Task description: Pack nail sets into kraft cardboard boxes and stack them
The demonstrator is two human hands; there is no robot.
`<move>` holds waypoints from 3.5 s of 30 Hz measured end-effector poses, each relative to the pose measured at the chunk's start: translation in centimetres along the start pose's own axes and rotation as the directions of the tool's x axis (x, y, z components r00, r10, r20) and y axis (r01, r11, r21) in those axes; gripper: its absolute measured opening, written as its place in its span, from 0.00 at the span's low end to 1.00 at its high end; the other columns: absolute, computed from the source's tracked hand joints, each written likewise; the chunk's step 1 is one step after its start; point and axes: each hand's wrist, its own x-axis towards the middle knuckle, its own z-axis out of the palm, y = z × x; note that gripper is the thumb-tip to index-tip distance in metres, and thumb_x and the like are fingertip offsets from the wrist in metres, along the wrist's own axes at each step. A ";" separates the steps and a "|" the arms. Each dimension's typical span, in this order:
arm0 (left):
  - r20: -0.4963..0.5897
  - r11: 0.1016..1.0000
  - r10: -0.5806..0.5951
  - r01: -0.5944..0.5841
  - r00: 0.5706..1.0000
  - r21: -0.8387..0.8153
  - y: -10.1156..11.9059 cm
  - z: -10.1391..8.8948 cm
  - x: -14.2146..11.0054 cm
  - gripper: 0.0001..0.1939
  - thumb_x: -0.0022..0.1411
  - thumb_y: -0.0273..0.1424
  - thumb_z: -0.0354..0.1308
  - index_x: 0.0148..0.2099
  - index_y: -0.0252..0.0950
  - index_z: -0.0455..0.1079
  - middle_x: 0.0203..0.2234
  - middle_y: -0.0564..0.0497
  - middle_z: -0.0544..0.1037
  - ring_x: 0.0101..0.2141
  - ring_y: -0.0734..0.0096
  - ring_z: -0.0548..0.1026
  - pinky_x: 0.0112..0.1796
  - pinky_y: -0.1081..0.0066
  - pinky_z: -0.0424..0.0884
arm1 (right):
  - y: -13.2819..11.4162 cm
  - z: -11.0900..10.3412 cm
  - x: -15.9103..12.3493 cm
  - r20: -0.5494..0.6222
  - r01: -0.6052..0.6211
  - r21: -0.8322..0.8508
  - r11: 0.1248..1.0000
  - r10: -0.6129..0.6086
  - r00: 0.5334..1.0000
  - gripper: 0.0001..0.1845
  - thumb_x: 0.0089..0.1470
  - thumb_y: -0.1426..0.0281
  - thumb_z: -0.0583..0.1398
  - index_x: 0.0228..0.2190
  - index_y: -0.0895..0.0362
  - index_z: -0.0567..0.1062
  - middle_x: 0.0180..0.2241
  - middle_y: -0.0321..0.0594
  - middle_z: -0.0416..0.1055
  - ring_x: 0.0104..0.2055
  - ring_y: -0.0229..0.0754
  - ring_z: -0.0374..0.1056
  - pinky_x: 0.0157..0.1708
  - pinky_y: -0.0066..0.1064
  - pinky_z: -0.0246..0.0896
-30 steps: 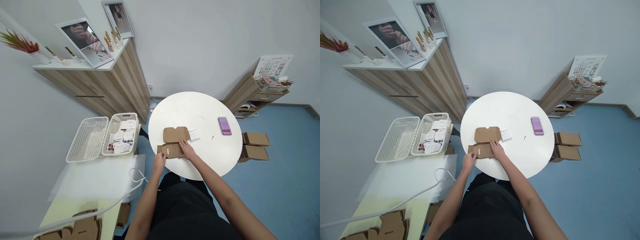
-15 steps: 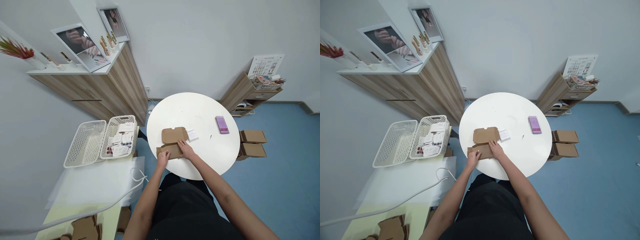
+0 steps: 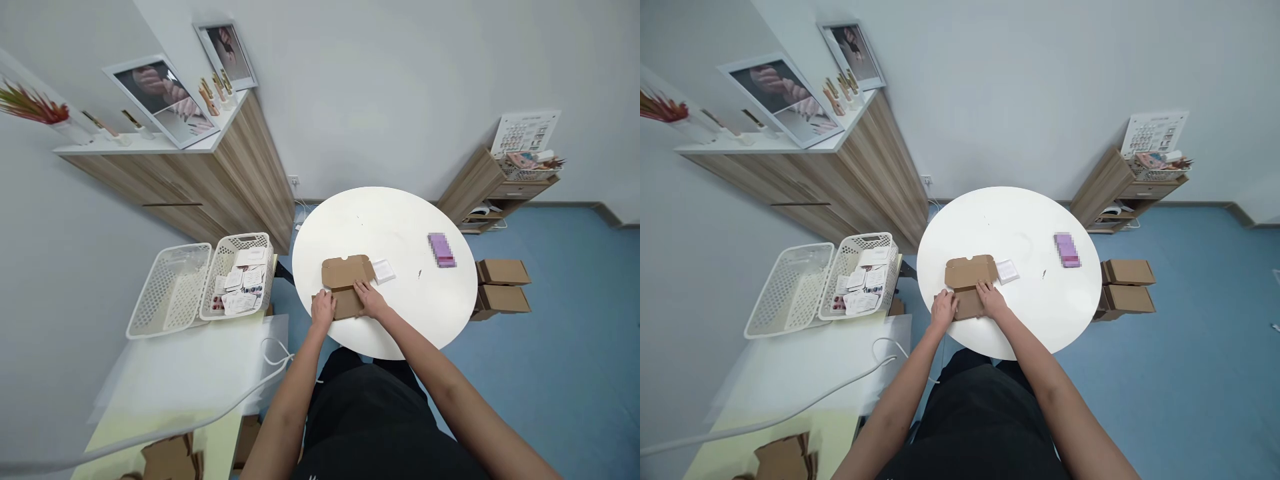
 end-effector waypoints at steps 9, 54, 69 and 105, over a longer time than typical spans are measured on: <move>-0.136 0.993 -0.014 -0.002 0.991 -0.115 0.1 -0.1 -1.6 0.09 0.64 0.27 0.52 0.41 0.39 0.73 0.41 0.44 0.72 0.46 0.57 0.68 0.46 0.60 0.64 | -0.1 -0.2 0.0 0.018 -0.014 -0.021 1.000 0.014 1.000 0.68 0.34 0.55 0.73 0.68 0.59 0.46 0.69 0.52 0.42 0.71 0.58 0.36 0.67 0.45 0.43; 0.049 0.930 -0.299 0.302 0.953 -0.209 1.2 0.7 0.6 0.12 0.60 0.37 0.60 0.30 0.40 0.60 0.26 0.54 0.72 0.31 0.67 0.72 0.30 0.72 0.57 | -0.5 -0.4 -0.3 -0.017 -0.008 0.003 1.000 0.008 1.000 0.68 0.32 0.55 0.74 0.67 0.60 0.48 0.69 0.53 0.44 0.70 0.59 0.39 0.66 0.47 0.45; 0.051 0.961 -0.245 0.249 0.968 -0.118 1.3 1.5 0.9 0.04 0.63 0.28 0.50 0.37 0.39 0.66 0.34 0.48 0.75 0.36 0.64 0.74 0.35 0.69 0.61 | -0.7 -0.3 -0.4 -0.039 -0.020 0.005 1.000 0.020 0.999 0.67 0.33 0.54 0.74 0.67 0.60 0.49 0.69 0.53 0.45 0.70 0.61 0.40 0.65 0.47 0.46; 0.078 0.950 0.302 -0.294 0.950 -0.102 -1.3 0.3 -0.2 0.45 0.58 0.48 0.59 0.71 0.40 0.44 0.67 0.39 0.54 0.67 0.42 0.45 0.62 0.38 0.42 | 0.3 -2.4 0.3 -0.140 0.144 0.062 0.988 -0.134 0.981 0.55 0.36 0.56 0.73 0.62 0.58 0.59 0.64 0.54 0.56 0.67 0.62 0.46 0.62 0.52 0.47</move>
